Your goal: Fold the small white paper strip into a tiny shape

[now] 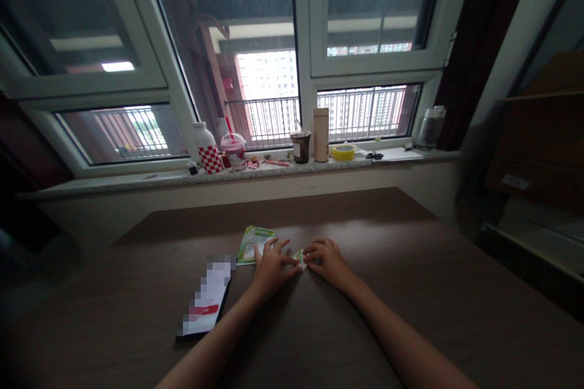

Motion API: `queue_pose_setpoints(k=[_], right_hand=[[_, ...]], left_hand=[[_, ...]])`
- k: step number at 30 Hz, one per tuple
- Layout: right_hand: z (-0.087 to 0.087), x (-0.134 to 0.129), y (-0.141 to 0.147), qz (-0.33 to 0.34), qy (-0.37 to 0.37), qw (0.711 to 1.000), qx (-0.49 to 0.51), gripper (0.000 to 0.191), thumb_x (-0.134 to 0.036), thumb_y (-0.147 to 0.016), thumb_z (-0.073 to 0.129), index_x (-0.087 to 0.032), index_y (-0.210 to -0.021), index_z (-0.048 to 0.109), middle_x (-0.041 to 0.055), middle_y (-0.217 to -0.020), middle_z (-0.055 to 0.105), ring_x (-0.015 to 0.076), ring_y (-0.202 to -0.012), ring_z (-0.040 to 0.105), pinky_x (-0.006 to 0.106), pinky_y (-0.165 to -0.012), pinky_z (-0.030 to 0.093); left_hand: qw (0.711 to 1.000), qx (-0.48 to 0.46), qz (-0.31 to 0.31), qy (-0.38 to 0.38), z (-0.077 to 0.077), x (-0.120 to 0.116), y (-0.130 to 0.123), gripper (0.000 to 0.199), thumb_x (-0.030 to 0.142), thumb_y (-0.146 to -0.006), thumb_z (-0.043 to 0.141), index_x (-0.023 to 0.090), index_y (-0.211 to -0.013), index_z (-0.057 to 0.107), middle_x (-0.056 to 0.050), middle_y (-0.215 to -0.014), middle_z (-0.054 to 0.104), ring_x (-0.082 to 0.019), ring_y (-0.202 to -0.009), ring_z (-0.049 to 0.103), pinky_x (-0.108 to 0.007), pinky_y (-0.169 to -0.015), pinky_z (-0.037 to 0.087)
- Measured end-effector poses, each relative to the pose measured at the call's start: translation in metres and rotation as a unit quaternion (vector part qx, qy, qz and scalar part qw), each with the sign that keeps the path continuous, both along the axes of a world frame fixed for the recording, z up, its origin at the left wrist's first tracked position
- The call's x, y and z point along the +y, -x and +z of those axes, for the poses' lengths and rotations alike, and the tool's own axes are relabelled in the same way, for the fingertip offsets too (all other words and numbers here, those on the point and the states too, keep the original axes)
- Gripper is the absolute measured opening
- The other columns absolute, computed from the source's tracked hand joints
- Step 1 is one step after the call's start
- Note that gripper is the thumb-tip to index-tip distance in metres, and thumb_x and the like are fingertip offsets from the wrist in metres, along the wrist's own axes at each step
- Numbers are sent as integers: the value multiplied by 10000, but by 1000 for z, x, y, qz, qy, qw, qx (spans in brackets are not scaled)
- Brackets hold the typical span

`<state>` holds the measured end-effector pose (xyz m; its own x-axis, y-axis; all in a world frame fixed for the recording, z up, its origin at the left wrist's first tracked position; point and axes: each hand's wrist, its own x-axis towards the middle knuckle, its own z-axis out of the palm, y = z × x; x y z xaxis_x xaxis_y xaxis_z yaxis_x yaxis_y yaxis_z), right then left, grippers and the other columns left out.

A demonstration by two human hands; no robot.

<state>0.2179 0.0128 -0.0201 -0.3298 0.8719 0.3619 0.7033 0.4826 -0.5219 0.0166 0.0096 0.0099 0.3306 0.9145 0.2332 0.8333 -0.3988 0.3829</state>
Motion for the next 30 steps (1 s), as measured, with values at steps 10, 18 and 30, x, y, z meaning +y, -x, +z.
queue_pose_setpoints(k=[10, 18, 30], right_hand=[[3, -3, -1, 8, -2, 1000, -3, 190, -218, -805, 637, -309, -927, 752, 12, -1105, 702, 244, -1187, 499, 469, -1067, 325], [6, -5, -1, 15, 0, 1000, 4, 213, -204, -815, 621, -312, -947, 750, 12, -1101, 699, 235, -1191, 490, 441, -1059, 353], [6, -7, -3, 23, -16, 1000, 2, 206, -225, -834, 616, -315, -961, 749, 15, -1115, 678, 239, -1189, 455, 440, -1064, 347]], left_hand=[[1000, -20, 17, 8, 4, -5, -5, 104, 365, -731, 750, 401, -826, 768, 33, -1381, 532, -327, -1342, 317, -701, -1098, 31], [999, -26, 46, 1, 3, -2, -3, 147, 399, -713, 758, 405, -859, 766, 19, -1375, 532, -323, -1312, 352, -692, -1094, 65], [998, -4, 60, 10, 1, -3, -4, 170, 447, -732, 715, 441, -898, 752, 30, -1484, 419, -373, -1414, 190, -760, -1045, -1]])
